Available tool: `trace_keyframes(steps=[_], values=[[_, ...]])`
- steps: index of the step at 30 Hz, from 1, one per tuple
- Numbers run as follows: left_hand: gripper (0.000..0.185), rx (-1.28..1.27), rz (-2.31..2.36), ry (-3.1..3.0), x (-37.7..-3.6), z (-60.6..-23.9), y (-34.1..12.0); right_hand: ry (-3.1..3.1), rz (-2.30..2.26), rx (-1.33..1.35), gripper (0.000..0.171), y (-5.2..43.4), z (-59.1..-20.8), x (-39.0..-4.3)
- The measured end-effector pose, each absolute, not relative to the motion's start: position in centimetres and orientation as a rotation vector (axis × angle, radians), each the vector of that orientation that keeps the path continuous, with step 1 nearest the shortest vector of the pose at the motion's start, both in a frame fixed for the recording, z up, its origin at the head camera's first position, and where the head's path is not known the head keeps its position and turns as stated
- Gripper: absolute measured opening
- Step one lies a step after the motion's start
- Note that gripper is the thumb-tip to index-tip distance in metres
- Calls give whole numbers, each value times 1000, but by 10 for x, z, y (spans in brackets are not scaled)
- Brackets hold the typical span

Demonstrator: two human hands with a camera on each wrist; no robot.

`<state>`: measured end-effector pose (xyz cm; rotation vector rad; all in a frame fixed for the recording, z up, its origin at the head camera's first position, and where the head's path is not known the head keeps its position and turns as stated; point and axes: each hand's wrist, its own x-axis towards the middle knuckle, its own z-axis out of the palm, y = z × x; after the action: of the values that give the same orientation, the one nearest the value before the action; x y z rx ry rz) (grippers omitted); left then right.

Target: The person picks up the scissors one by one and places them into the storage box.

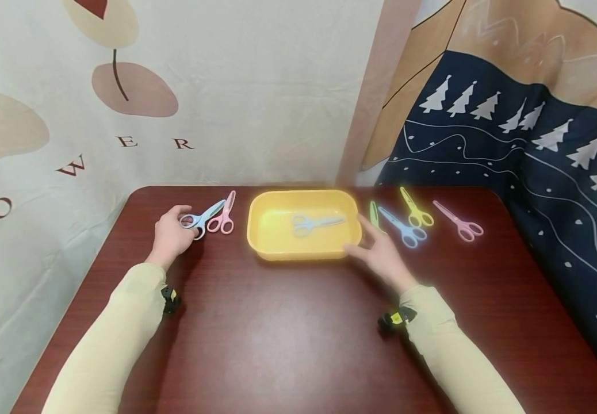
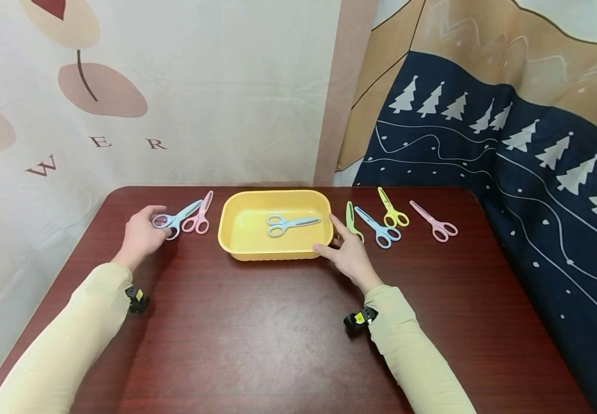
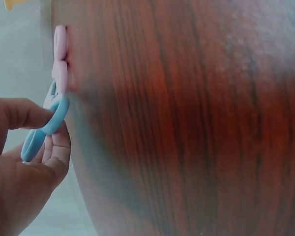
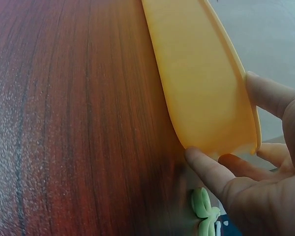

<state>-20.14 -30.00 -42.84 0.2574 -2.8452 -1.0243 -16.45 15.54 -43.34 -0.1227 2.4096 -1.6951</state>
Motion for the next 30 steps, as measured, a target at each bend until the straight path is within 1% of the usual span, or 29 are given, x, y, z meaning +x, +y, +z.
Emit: trace_keyframes(steps=[10,16,30], values=[[48,333,-1079,-2748,-199,-424,-301,2408,-1692,-123,89,157,-436,-164],[52,345,-1319,-2669,-198,-422,-301,2403,-1681,-112,88,156,-432,-162],[53,271,-1478,-2567,-194,-411,-296,2408,-1685,-111,88,156,-433,-163]])
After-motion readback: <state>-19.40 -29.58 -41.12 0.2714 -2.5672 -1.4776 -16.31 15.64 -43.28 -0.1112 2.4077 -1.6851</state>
